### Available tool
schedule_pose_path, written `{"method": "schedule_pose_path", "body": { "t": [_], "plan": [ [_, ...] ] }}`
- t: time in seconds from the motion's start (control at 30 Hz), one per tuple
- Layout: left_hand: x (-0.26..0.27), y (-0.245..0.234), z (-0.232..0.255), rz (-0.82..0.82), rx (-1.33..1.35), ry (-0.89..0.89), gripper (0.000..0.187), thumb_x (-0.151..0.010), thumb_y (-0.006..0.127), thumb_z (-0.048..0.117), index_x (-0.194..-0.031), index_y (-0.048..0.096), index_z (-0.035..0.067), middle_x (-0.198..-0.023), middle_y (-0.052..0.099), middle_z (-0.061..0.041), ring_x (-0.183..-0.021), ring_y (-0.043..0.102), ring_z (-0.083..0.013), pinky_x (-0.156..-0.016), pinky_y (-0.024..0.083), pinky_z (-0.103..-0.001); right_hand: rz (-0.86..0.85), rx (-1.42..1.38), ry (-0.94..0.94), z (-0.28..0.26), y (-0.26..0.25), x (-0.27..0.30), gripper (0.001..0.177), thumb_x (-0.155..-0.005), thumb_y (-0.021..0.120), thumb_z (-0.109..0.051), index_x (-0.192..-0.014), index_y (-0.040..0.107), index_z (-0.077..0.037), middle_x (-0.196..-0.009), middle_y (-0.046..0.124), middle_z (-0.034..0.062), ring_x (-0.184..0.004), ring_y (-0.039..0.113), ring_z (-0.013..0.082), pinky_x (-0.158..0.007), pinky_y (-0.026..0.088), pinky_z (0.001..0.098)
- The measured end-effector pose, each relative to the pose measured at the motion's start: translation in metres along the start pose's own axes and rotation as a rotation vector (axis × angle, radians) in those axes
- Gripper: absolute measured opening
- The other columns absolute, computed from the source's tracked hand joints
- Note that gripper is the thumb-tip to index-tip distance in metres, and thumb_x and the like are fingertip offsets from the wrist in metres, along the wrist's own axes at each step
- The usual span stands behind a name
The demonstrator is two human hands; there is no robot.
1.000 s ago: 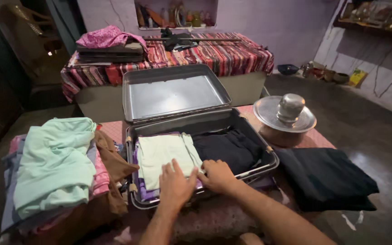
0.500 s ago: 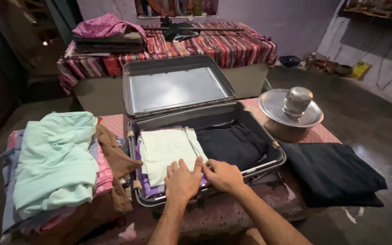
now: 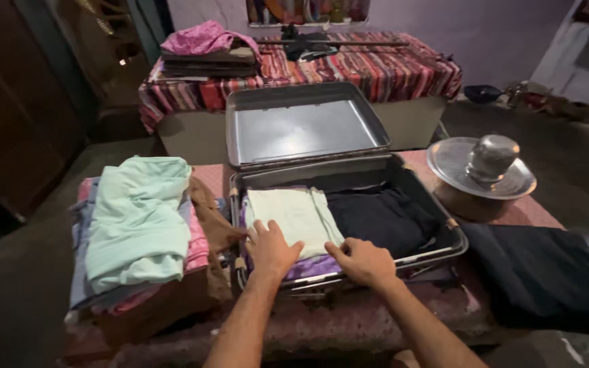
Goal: The person folds and places several garments into an open suitcase on a table. They handle a light green top, a brown shirt, a dark blue garment, a white cloth, a purple patterned top, and a black garment, arranging them in layers inside the suitcase.
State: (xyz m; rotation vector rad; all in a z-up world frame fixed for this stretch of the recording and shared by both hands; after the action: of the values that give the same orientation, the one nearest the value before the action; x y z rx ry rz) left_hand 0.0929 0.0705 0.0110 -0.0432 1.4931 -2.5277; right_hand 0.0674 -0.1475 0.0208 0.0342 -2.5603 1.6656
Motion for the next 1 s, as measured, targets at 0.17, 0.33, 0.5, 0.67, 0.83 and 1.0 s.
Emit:
{"method": "schedule_pose_path", "body": {
  "t": [0.17, 0.33, 0.5, 0.67, 0.83, 1.0],
  "plan": [
    [0.013, 0.005, -0.015, -0.095, -0.038, -0.082, 0.134, -0.063, 0.098, 0.043, -0.156, 0.012, -0.001, -0.161, 0.012, -0.033, -0.148, 0.026, -0.0479, -0.117, 0.034, -0.052, -0.007, 0.011, 0.019, -0.001, -0.001, -0.003, 0.074, -0.084, 0.046, -0.080, -0.107, 0.077, -0.017, -0.102, 0.079, 0.0100, -0.103, 0.073, 0.0332, -0.092, 0.055, 0.0438],
    [0.011, 0.012, -0.022, -0.099, 0.108, -0.108, 0.144, -0.063, 0.097, 0.041, -0.160, -0.001, 0.000, -0.162, 0.013, -0.035, -0.147, 0.027, -0.0517, -0.116, 0.037, -0.050, -0.007, 0.018, 0.023, 0.000, 0.001, -0.001, 0.074, -0.083, 0.045, -0.080, -0.107, 0.078, -0.018, -0.100, 0.079, 0.0089, -0.101, 0.074, 0.0325, -0.091, 0.056, 0.0426],
    [0.007, 0.017, -0.025, -0.084, 0.112, -0.085, 0.143, -0.063, 0.098, 0.043, -0.158, 0.002, -0.002, -0.159, 0.015, -0.039, -0.147, 0.025, -0.0538, -0.118, 0.035, -0.050, 0.011, 0.011, 0.019, 0.000, 0.000, 0.000, 0.076, -0.082, 0.045, -0.081, -0.106, 0.078, -0.016, -0.099, 0.079, 0.0087, -0.100, 0.074, 0.0314, -0.091, 0.056, 0.0421],
    [0.000, 0.028, -0.032, -0.127, 0.153, -0.106, 0.153, -0.056, 0.102, 0.042, -0.158, -0.002, -0.003, -0.162, 0.012, -0.034, -0.150, 0.022, -0.0495, -0.118, 0.034, -0.050, 0.016, 0.005, 0.014, 0.002, 0.002, -0.002, 0.077, -0.081, 0.047, -0.081, -0.106, 0.078, -0.016, -0.098, 0.079, 0.0093, -0.099, 0.075, 0.0308, -0.090, 0.056, 0.0422],
    [-0.010, 0.042, -0.044, -0.085, 0.257, -0.121, 0.158, -0.048, 0.102, 0.041, -0.157, -0.001, -0.007, -0.162, 0.017, -0.029, -0.149, 0.024, -0.0461, -0.120, 0.033, -0.049, 0.027, 0.021, 0.021, 0.003, 0.003, -0.001, 0.077, -0.081, 0.048, -0.081, -0.105, 0.078, -0.015, -0.096, 0.080, 0.0097, -0.098, 0.075, 0.0304, -0.089, 0.056, 0.0416],
    [-0.025, 0.059, -0.054, -0.089, 0.271, -0.096, 0.146, -0.057, 0.099, 0.056, -0.150, 0.011, -0.016, -0.156, 0.019, -0.036, -0.147, 0.024, -0.0517, -0.119, 0.031, -0.050, 0.024, 0.017, 0.015, 0.003, 0.002, -0.002, 0.077, -0.079, 0.051, -0.082, -0.106, 0.078, -0.015, -0.097, 0.079, 0.0086, -0.096, 0.075, 0.0298, -0.087, 0.056, 0.0409]
  ]
}}
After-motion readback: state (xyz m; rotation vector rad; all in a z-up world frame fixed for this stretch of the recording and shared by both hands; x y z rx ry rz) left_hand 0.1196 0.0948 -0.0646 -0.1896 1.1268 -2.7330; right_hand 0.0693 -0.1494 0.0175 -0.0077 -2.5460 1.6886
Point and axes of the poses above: each hand's wrist, its own x-axis away from the middle knuckle, its own y-axis out of the palm, z = x × y, the point moved 7 cm from there along -x, towards the middle knuckle
